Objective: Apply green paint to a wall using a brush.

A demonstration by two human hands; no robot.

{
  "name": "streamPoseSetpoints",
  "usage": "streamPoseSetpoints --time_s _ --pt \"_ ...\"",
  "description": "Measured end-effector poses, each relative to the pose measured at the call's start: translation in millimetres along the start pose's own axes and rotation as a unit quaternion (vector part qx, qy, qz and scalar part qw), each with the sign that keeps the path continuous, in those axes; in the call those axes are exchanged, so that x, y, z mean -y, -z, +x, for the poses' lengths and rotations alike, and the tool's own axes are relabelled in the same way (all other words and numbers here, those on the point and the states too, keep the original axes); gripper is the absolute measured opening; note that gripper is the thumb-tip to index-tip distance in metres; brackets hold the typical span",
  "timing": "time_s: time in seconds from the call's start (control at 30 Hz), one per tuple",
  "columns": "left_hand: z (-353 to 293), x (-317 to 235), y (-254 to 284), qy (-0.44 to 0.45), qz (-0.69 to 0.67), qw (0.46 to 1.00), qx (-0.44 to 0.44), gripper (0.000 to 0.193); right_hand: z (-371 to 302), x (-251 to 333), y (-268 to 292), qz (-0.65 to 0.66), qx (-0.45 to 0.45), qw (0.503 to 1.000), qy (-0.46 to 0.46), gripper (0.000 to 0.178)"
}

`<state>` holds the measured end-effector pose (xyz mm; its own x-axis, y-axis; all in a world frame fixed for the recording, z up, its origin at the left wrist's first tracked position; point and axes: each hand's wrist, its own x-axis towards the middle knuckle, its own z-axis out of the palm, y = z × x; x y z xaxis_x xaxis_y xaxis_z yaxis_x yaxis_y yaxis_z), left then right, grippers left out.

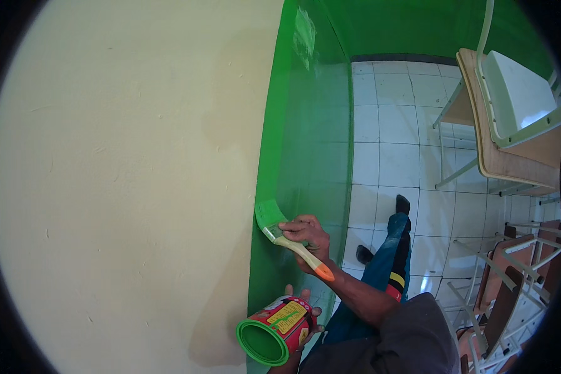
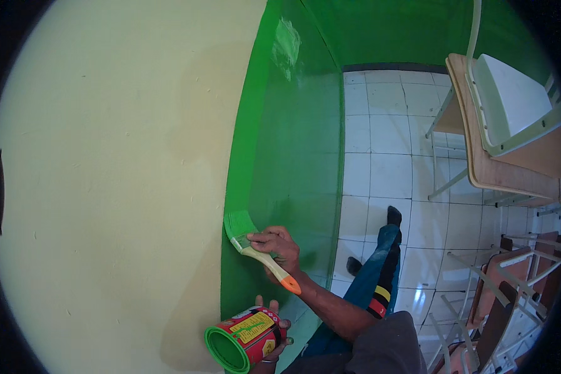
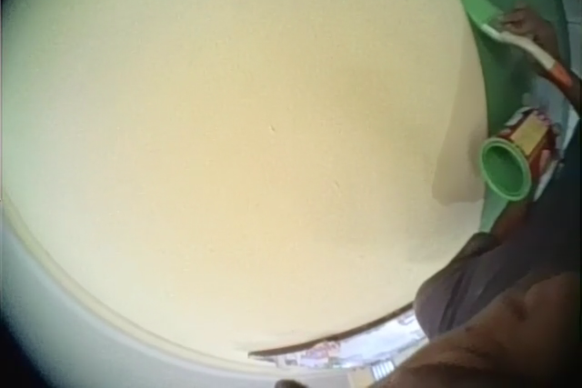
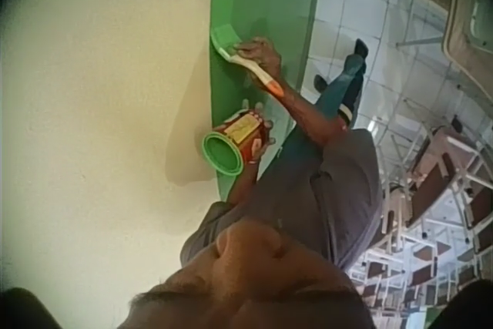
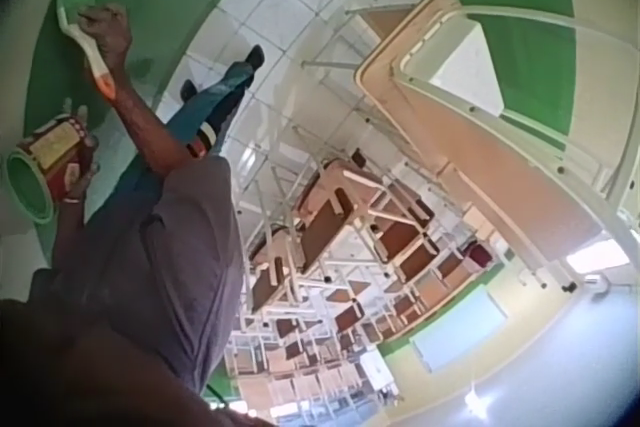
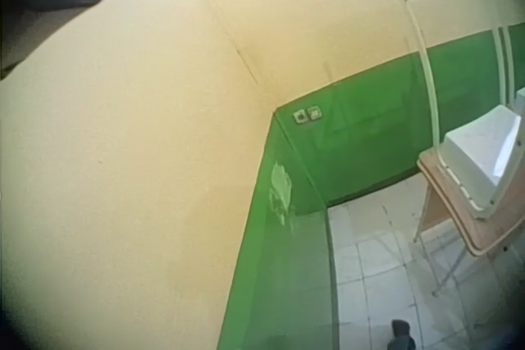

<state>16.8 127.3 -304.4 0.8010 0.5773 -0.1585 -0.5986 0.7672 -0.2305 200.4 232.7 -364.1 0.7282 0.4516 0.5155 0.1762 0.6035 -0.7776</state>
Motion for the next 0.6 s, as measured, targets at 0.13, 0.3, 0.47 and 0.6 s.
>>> streamPoseSetpoints --time_s 0.13,0.3,0.47,0.6 --pt "3 1 -5 0.002 0.002 1.0 -0.007 0.077 0 4 0 0.007 -0.001 1.0 -0.016 0.02" --pt "7 1 -11 0.003 0.007 1.0 -0.003 0.076 1 6 0 0.009 0.001 1.0 -0.023 0.02" --pt "5 1 -14 -0.006 0.012 1.0 -0.018 0.075 -2 9 4 0.024 0.009 0.999 -0.027 0.021" --pt "5 2 -14 -0.001 0.015 1.0 -0.014 0.076 -1 13 6 0.024 0.019 0.999 -0.031 0.021"
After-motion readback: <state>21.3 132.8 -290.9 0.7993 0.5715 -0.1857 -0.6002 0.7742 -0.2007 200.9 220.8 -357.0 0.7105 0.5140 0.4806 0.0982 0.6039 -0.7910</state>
